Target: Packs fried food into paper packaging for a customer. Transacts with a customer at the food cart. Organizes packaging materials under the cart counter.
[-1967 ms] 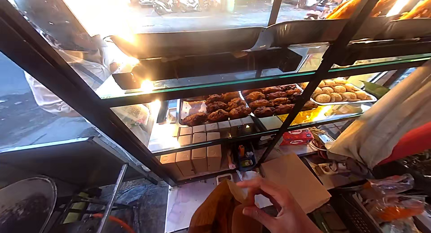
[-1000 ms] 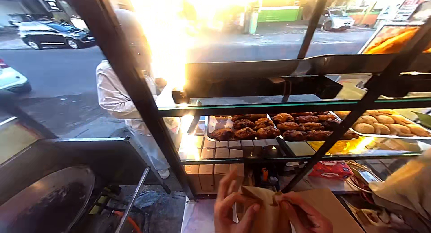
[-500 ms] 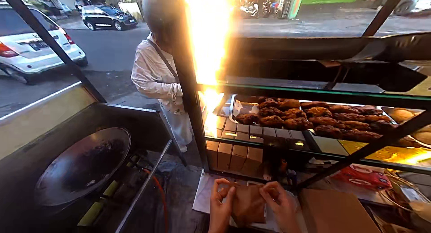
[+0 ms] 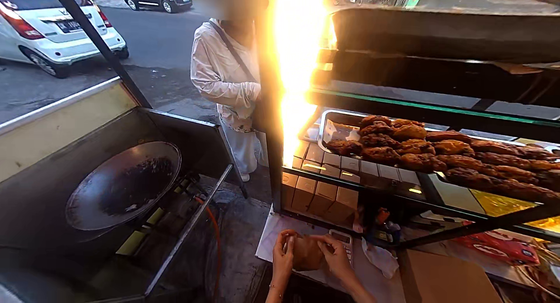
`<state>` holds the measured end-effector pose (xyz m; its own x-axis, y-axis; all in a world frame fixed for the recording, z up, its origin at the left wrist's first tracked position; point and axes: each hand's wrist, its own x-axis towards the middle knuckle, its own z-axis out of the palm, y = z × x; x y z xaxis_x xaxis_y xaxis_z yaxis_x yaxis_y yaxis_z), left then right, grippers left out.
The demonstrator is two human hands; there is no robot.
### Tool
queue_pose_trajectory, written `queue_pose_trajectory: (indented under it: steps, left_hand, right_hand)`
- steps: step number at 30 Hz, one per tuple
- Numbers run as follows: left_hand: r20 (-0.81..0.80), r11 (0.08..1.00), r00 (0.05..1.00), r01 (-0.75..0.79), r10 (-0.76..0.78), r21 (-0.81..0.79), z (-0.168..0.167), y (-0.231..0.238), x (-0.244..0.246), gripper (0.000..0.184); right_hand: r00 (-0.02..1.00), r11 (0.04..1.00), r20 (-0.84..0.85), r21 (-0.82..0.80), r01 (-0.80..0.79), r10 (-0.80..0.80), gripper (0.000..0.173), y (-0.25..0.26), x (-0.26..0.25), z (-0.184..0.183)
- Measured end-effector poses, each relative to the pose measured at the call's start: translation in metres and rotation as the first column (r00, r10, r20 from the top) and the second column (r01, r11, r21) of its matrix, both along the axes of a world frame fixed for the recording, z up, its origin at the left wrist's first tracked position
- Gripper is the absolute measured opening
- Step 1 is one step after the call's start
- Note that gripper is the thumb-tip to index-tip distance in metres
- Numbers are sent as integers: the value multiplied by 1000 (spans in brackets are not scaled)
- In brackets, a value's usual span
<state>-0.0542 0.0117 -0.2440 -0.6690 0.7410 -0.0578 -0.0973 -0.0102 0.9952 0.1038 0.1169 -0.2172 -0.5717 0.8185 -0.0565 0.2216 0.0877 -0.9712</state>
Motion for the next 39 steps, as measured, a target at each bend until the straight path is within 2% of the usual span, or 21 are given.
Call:
queue_pose_trajectory:
  steps: [3,4,5,6,8,9,10,13,16,18,21,23,24,26,29,31,34,38,39]
  left_hand:
    - [-147,999,988,48,-50,-20,5,-15,5,89]
    - [-229,998,971,60,-64,-20,3,-20,7,95]
    - [-298,998,953,62,-64,-16,0,-23,8,91]
    - [-344,998,937,56,-55,-6,-4,-25,8,79]
    - [-399,999,917,28,-9,42,-10,-23,5,38]
    - [-406,998,914,31,-4,61,-12,-22,4,21]
    - [-402,996,916,51,-17,74,-14,-21,2,13]
    - [-381,992,923,86,-44,93,-18,-21,-1,7]
    - [-389,995,920,76,-46,62,-23,-29,1,11]
    - [-432,993,899,106,-77,44,-26,-39,1,15]
    - [-590,980,792,200,-156,10,-26,-50,-3,18]
    - [-647,976,747,215,-153,18,-25,-53,-3,14]
    - [-637,979,758,201,-140,23,-25,-53,-2,11]
    - [-525,992,844,129,-108,3,-21,-51,4,14]
    - [-263,980,965,-35,-19,-197,-9,-38,17,27]
    - [-106,931,994,-67,31,-358,-3,-26,21,31]
    - [71,861,994,-33,80,-508,2,-12,17,29]
    - [152,787,988,88,7,-611,2,-8,5,32]
    - [78,785,997,53,-6,-617,2,-10,5,33]
  right_hand:
    - [999,998,-25,-31,47,-47,35,0,6,2]
    - [997,997,-31,-34,68,-69,37,-2,8,3]
    - [996,996,-39,-43,83,-85,38,-5,9,3]
    - [995,994,-44,-63,87,-90,38,-7,10,4]
    - [996,993,-56,-97,69,-75,35,-11,13,3]
    - [997,994,-58,-99,43,-49,32,-12,16,2]
    - [998,996,-57,-83,13,-18,25,-12,18,1]
    - [994,994,-33,34,-103,104,14,-5,24,-1]
    - [964,933,59,242,-266,260,19,1,32,-3]
    - [942,886,105,319,-336,319,18,0,37,-6]
    - [945,880,132,343,-327,299,15,-2,43,-10]
    - [951,895,132,321,-309,281,17,-3,44,-10]
    - [952,908,125,289,-303,278,17,-3,44,-9]
    - [959,943,100,180,-281,267,19,-2,40,-3]
    - [969,967,103,92,-236,226,21,4,30,3]
    - [952,951,177,138,-275,249,25,7,26,7]
    - [902,881,293,260,-394,317,26,8,25,13]
    - [869,775,359,416,-475,339,21,7,25,8]
    - [872,763,355,439,-475,338,19,7,23,7]
